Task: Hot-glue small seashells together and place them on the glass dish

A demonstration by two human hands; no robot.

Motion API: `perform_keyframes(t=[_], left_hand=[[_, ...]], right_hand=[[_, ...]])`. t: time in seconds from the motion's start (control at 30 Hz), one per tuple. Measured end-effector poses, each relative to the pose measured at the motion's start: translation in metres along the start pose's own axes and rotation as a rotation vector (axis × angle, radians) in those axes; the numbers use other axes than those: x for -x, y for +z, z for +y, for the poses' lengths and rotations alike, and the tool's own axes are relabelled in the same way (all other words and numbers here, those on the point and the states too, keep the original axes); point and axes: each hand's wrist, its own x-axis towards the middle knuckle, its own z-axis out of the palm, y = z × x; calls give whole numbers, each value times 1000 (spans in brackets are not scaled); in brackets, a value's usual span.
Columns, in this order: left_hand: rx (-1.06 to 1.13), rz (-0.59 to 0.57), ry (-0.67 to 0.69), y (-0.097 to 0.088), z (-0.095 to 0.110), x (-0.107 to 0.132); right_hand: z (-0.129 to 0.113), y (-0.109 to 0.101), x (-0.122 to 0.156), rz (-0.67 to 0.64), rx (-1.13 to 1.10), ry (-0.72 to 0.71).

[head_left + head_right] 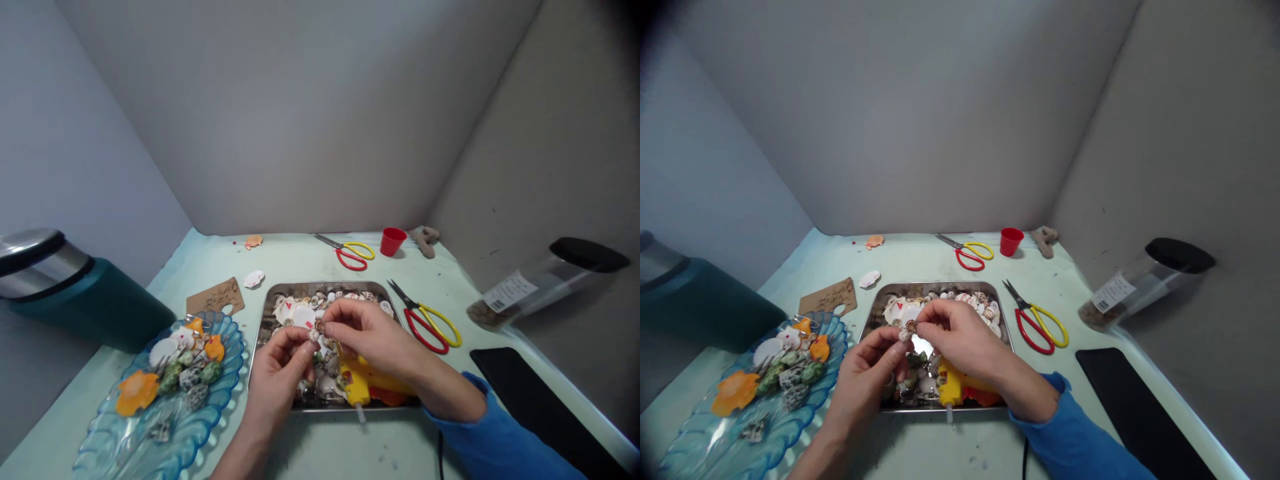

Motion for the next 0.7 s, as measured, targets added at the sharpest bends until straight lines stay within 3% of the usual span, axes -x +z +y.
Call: perform_keyframes(t=[0.3,0.7], left_hand=[[-9,-4,-1,0,-1,-1],[-44,2,-36,2,1,-1]], right_hand=[[4,-4,0,5,184,-64],[-11,-15,4,47,375,-142]])
